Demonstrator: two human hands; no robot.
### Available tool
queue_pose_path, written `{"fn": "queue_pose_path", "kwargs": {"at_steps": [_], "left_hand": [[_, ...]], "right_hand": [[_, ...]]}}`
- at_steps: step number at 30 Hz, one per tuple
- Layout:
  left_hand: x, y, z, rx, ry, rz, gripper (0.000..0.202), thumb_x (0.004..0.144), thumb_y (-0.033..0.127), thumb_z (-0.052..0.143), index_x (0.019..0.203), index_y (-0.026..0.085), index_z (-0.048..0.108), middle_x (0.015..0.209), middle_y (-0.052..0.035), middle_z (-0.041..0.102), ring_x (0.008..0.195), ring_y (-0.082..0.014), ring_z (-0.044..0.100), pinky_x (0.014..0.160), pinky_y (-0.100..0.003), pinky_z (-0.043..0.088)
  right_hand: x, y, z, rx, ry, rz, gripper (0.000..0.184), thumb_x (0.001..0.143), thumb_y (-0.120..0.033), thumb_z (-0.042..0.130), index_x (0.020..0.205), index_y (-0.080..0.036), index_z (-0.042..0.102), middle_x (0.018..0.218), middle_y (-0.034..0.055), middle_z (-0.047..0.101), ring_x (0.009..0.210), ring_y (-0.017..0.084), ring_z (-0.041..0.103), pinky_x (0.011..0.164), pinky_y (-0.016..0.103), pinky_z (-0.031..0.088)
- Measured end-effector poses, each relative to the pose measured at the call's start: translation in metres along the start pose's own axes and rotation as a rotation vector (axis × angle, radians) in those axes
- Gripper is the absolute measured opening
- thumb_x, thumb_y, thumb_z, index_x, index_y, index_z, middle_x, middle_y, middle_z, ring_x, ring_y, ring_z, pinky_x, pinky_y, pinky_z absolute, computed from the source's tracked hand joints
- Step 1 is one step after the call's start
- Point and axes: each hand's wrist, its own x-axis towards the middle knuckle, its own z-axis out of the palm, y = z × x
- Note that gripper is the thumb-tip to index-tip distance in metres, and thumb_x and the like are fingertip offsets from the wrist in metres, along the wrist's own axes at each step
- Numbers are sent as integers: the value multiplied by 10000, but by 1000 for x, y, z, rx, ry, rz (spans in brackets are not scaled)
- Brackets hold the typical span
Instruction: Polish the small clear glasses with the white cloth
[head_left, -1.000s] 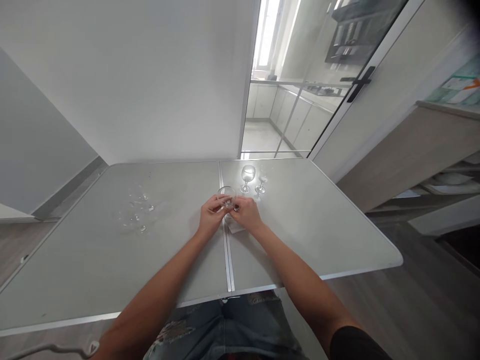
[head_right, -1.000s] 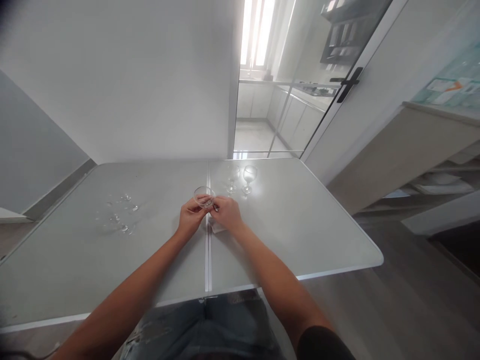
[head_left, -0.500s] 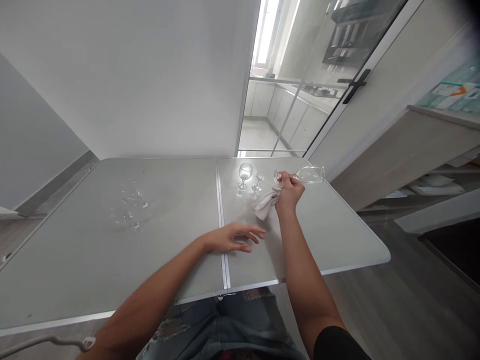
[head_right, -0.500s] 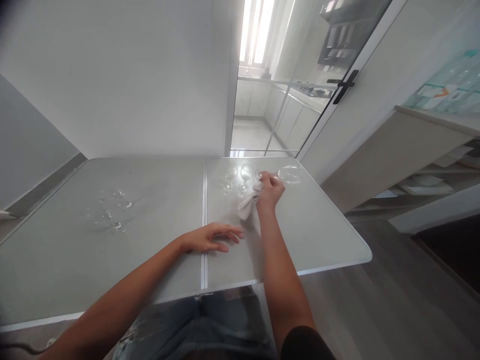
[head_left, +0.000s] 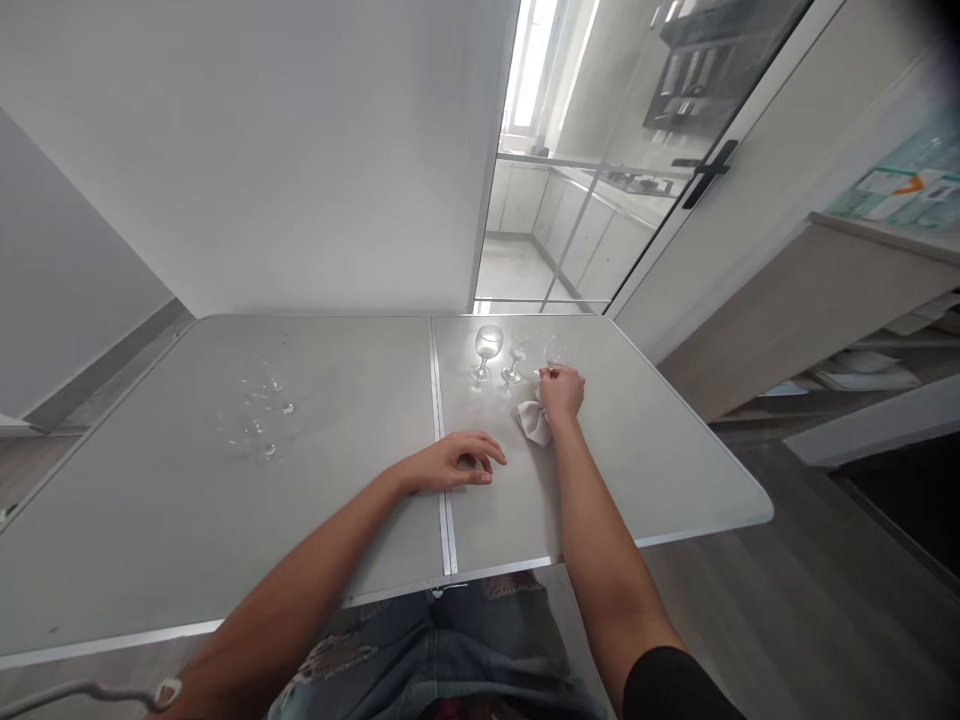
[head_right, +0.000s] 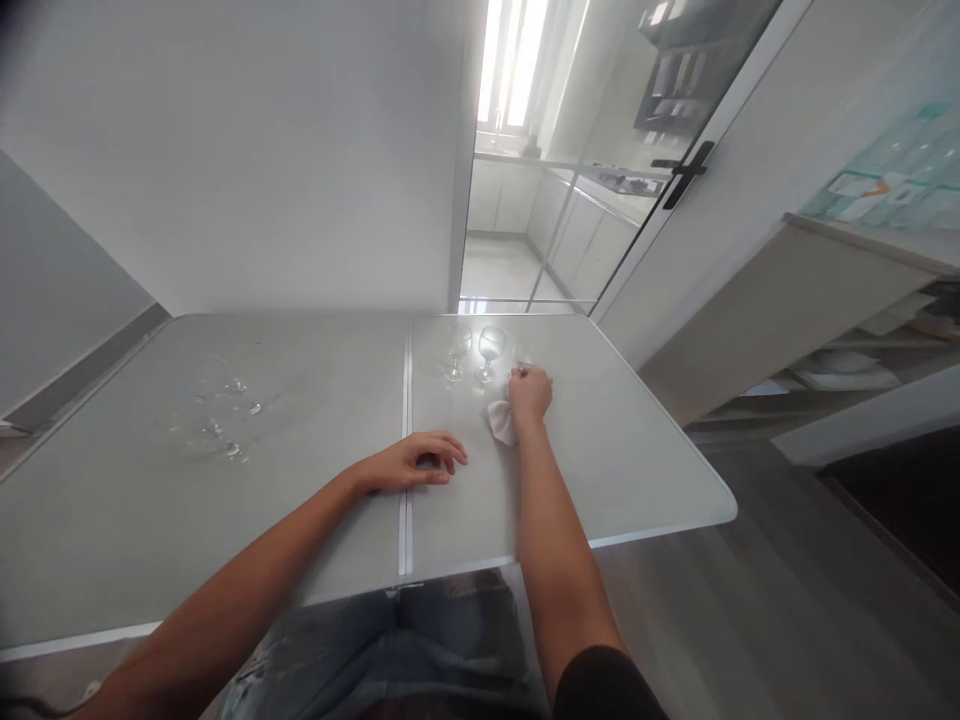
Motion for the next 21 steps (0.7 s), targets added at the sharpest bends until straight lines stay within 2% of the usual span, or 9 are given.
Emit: {"fn": "queue_pose_path", "kwargs": {"at_steps": [10, 16, 21], "left_hand": [[-1, 0, -1, 50, 1, 7, 296, 938, 390, 629, 1167, 227, 721, 1213, -120, 660, 965, -174, 640, 828, -305, 495], [0, -2, 0, 94, -25, 27, 296, 939, 386, 628, 1177, 234, 716, 1192, -116, 660, 977, -179, 637, 846, -310, 486], [0, -2, 1, 98, -30, 29, 308, 934, 387, 636, 1177, 215, 716, 1185, -130, 661, 945, -176, 625, 814, -309, 481]], "right_hand": [[6, 4, 18, -7, -14, 3, 307, 897, -347, 548, 1048, -210, 778, 1016, 123, 767, 947, 257, 692, 830, 330, 504], [7, 2, 18, -37, -45, 24, 322, 916, -342, 518, 1010, -181, 781, 997, 154, 754, 968, 269, 687, 832, 330, 501], [7, -1, 19, -46, -55, 52, 321, 921, -347, 531, 1053, -175, 769, 1008, 154, 750, 972, 262, 685, 840, 332, 500]]}}
